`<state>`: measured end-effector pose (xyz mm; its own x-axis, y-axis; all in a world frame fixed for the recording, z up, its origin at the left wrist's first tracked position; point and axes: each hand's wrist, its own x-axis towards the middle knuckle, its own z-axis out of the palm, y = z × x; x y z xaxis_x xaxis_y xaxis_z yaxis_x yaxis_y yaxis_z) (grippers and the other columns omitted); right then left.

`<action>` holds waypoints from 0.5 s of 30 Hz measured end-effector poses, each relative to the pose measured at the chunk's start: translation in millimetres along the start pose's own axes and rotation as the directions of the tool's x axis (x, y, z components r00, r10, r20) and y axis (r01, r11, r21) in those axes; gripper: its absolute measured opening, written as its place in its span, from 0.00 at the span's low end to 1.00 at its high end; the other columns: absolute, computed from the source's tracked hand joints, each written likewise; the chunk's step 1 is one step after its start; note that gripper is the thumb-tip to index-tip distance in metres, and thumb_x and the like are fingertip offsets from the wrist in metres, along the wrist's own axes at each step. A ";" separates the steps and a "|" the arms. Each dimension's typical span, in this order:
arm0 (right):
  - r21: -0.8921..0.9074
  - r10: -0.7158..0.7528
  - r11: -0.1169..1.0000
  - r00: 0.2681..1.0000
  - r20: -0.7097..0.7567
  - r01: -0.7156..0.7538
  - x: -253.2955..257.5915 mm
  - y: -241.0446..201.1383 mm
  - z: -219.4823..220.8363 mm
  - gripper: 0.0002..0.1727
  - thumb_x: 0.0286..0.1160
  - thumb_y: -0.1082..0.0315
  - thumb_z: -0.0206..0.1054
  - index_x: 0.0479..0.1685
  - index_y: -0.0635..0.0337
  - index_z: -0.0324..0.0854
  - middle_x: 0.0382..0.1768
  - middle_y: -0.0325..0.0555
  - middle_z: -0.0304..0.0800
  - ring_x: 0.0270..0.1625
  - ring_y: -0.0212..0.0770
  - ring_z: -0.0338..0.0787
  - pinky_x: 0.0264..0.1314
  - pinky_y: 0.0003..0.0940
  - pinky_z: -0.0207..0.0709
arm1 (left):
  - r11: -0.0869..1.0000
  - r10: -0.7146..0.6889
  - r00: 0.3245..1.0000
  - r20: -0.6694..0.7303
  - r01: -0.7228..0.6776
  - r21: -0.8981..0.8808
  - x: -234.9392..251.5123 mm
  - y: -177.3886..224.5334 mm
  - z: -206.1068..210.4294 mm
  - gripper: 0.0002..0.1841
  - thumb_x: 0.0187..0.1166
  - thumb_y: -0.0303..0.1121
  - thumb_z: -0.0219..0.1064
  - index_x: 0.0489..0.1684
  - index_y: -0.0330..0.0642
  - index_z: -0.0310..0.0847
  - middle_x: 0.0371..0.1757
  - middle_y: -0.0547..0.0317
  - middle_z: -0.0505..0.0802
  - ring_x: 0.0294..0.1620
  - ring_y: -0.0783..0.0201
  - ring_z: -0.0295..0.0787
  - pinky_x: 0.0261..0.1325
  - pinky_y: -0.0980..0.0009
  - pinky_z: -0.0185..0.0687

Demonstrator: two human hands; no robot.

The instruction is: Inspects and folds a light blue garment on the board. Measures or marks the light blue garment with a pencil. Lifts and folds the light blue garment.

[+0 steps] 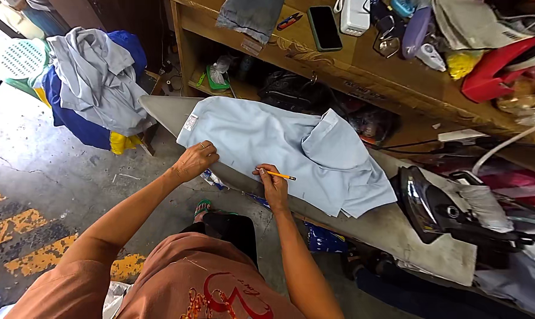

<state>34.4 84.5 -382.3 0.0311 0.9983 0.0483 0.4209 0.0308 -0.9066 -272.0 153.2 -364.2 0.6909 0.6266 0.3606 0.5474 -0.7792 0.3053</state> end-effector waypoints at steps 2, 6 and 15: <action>0.011 0.001 1.000 1.000 -0.003 -0.001 0.0 1.3 0.6 0.17 0.91 0.60 0.54 0.54 0.57 0.88 0.41 0.36 0.97 0.42 0.26 0.91 0.48 0.27 0.82 | 0.999 0.000 1.000 0.006 0.000 0.032 -5.5 -9.4 -10.5 0.09 0.82 0.26 0.62 0.45 0.39 0.91 0.48 0.48 0.93 0.60 0.47 0.88 0.65 0.54 0.84; -0.006 0.010 1.000 1.000 0.001 -0.010 -0.7 1.5 0.2 0.18 0.91 0.59 0.53 0.55 0.56 0.88 0.41 0.35 0.97 0.41 0.25 0.90 0.47 0.27 0.81 | 0.997 -0.014 0.999 0.040 0.010 0.079 -15.4 -23.0 -27.1 0.09 0.83 0.26 0.61 0.42 0.38 0.90 0.46 0.48 0.93 0.57 0.48 0.90 0.63 0.55 0.85; 0.004 0.004 1.000 1.000 0.002 -0.004 -0.9 3.3 0.4 0.18 0.91 0.59 0.53 0.55 0.55 0.88 0.42 0.35 0.97 0.41 0.25 0.90 0.47 0.26 0.81 | 0.994 -0.005 1.000 0.023 0.002 0.109 -15.8 -27.3 -31.0 0.09 0.82 0.23 0.61 0.38 0.37 0.89 0.46 0.47 0.92 0.58 0.46 0.88 0.64 0.54 0.83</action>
<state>35.4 83.8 -385.5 0.0313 0.9985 0.0439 0.4171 0.0269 -0.9084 -312.6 165.0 -351.0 0.6991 0.6298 0.3386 0.5970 -0.7747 0.2084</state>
